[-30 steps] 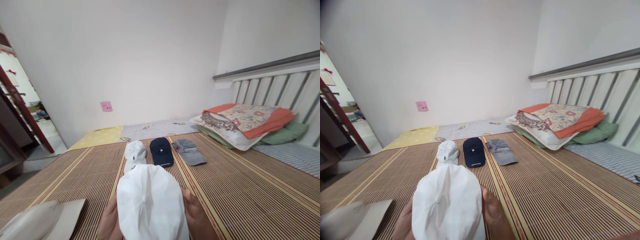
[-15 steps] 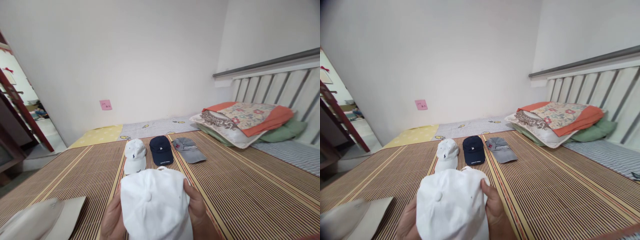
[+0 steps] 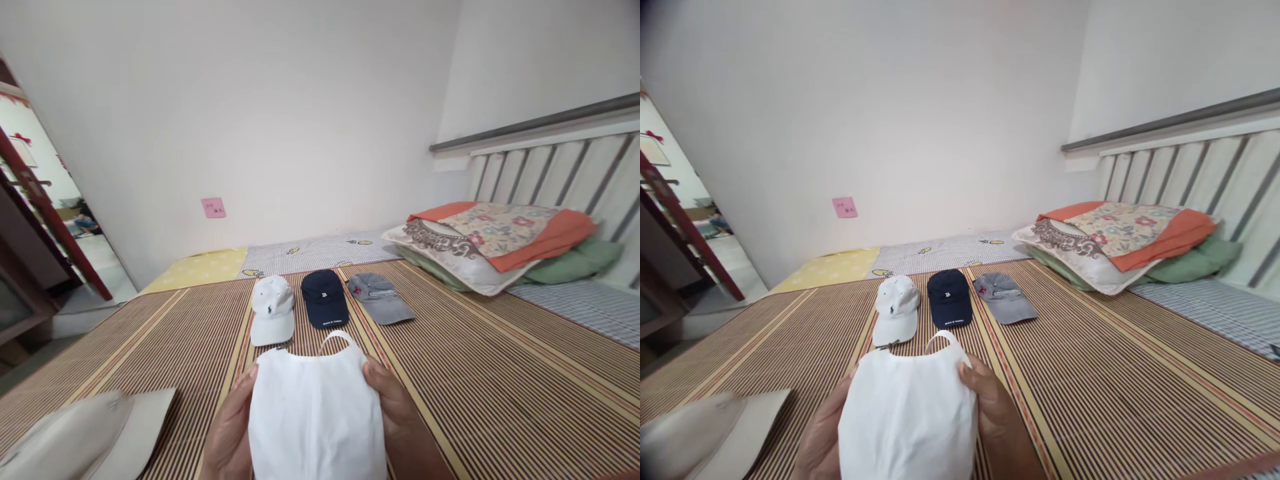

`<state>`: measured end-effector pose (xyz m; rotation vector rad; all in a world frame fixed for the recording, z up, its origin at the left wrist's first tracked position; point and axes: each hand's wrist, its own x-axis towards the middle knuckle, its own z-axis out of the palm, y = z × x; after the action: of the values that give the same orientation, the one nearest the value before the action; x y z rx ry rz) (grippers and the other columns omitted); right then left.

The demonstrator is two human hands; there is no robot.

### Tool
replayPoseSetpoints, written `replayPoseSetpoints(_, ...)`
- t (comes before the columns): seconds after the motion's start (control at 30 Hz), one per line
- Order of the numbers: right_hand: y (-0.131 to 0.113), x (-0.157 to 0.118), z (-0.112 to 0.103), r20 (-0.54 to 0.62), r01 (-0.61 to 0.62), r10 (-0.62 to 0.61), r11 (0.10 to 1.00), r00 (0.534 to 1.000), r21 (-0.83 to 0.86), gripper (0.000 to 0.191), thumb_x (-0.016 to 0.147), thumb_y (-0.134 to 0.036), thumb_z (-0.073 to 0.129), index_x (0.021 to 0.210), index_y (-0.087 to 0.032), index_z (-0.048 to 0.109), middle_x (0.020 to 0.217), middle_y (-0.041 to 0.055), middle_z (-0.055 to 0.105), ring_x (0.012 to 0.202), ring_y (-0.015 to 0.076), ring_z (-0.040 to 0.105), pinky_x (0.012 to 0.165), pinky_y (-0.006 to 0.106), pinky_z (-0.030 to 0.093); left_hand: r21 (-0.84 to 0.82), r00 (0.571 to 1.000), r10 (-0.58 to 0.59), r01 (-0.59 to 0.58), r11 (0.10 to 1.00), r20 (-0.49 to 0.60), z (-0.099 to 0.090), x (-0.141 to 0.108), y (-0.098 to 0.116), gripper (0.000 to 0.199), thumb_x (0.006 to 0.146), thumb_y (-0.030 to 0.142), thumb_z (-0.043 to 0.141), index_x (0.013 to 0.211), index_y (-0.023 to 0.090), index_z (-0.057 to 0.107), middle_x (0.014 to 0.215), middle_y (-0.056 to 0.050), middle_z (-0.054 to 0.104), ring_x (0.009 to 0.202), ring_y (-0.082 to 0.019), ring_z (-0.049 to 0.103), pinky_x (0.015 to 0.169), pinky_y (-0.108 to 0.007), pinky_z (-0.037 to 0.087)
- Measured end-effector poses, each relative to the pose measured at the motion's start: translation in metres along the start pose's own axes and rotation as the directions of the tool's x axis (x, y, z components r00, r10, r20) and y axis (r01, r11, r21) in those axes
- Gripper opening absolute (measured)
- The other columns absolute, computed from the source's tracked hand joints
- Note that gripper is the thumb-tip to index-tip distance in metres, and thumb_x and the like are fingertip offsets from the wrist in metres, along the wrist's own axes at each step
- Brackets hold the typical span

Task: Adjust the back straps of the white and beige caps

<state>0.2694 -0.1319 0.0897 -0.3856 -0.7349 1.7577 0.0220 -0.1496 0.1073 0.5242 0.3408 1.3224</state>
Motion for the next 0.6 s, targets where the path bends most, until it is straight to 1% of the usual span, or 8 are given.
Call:
replayPoseSetpoints(0.1, -0.008, 0.004, 0.005, -0.015, 0.033, -0.034, 0.998, 0.999, -0.056, 0.037, 0.076, -0.039, 0.090, 0.102, -0.016, 0.078, 0.092, 0.0119, 0.083, 0.095, 0.0320, 0.078, 0.094, 0.044, 0.057, 0.082, 0.989, 0.047, -0.036, 0.996, -0.141, 0.000, -0.001, 0.002, 0.028, 0.094, 0.007, 0.061, 0.104, 0.020, 0.083, 0.109, -0.007, 0.085, 0.110, -0.026, 0.078, 0.108, -0.036, 0.056)
replayPoseSetpoints(0.17, -0.013, 0.004, 0.006, -0.002, 0.032, -0.032, 0.996, 0.999, -0.086, 0.035, 0.076, -0.039, 0.090, 0.100, -0.016, 0.078, 0.091, 0.0109, 0.082, 0.094, 0.0309, 0.078, 0.092, 0.043, 0.057, 0.129, 0.979, 0.073, -0.049, 0.990, -0.191, 0.009, -0.003, 0.003, 0.018, 0.091, 0.012, 0.070, 0.100, 0.020, 0.084, 0.105, -0.007, 0.086, 0.105, -0.026, 0.079, 0.104, -0.035, 0.059)
replayPoseSetpoints(0.23, -0.016, 0.004, 0.006, 0.013, 0.025, -0.023, 0.994, 1.000, -0.109, 0.034, 0.078, -0.040, 0.089, 0.101, -0.017, 0.077, 0.091, 0.0098, 0.082, 0.093, 0.0301, 0.077, 0.091, 0.043, 0.057, 0.196, 0.979, 0.067, -0.028, 0.980, -0.191, 0.023, -0.005, 0.005, 0.013, 0.087, 0.019, 0.078, 0.099, 0.020, 0.084, 0.104, -0.008, 0.086, 0.104, -0.028, 0.079, 0.101, -0.037, 0.060)
replayPoseSetpoints(0.3, -0.019, 0.003, 0.007, 0.018, 0.032, -0.030, 0.990, 0.999, -0.138, 0.033, 0.079, -0.041, 0.088, 0.101, -0.018, 0.077, 0.088, 0.0085, 0.081, 0.089, 0.0283, 0.077, 0.086, 0.040, 0.057, 0.287, 0.979, 0.055, 0.005, 0.958, -0.198, 0.039, -0.009, 0.009, 0.021, 0.083, 0.025, 0.084, 0.103, 0.018, 0.083, 0.102, -0.010, 0.085, 0.102, -0.030, 0.079, 0.097, -0.038, 0.061)
replayPoseSetpoints(0.37, -0.023, 0.002, 0.010, 0.022, 0.054, -0.051, 0.981, 0.998, -0.187, 0.034, 0.079, -0.043, 0.088, 0.099, -0.018, 0.078, 0.084, 0.0068, 0.080, 0.080, 0.0244, 0.075, 0.078, 0.035, 0.056, 0.371, 0.968, 0.060, 0.036, 0.928, -0.245, 0.051, -0.014, 0.013, 0.032, 0.077, 0.029, 0.089, 0.107, 0.018, 0.082, 0.097, -0.010, 0.085, 0.096, -0.030, 0.080, 0.090, -0.037, 0.063)
replayPoseSetpoints(0.43, -0.029, 0.000, 0.014, 0.048, 0.080, -0.070, 0.963, 0.996, -0.256, 0.035, 0.078, -0.046, 0.088, 0.095, -0.017, 0.078, 0.079, 0.0047, 0.077, 0.070, 0.0189, 0.070, 0.068, 0.028, 0.053, 0.435, 0.958, 0.085, 0.045, 0.899, -0.275, 0.059, -0.019, 0.016, 0.040, 0.075, 0.031, 0.091, 0.111, 0.020, 0.080, 0.095, -0.007, 0.085, 0.089, -0.027, 0.080, 0.083, -0.034, 0.063)
replayPoseSetpoints(0.5, -0.038, -0.004, 0.019, 0.109, 0.117, -0.084, 0.934, 0.990, -0.338, 0.035, 0.078, -0.048, 0.088, 0.093, -0.017, 0.080, 0.074, 0.0024, 0.073, 0.062, 0.0140, 0.062, 0.061, 0.024, 0.047, 0.509, 0.957, 0.126, 0.027, 0.860, -0.262, 0.064, -0.025, 0.017, 0.041, 0.074, 0.031, 0.092, 0.112, 0.023, 0.079, 0.092, -0.004, 0.083, 0.080, -0.023, 0.078, 0.075, -0.030, 0.062)
replayPoseSetpoints(0.6, -0.050, -0.009, 0.026, 0.188, 0.159, -0.082, 0.883, 0.979, -0.442, 0.033, 0.079, -0.047, 0.087, 0.092, -0.018, 0.080, 0.071, 0.0004, 0.068, 0.058, 0.0112, 0.055, 0.057, 0.023, 0.041, 0.613, 0.957, 0.197, -0.027, 0.789, -0.211, 0.072, -0.031, 0.014, 0.032, 0.076, 0.034, 0.090, 0.104, 0.024, 0.078, 0.081, 0.000, 0.078, 0.065, -0.015, 0.068, 0.062, -0.023, 0.055)
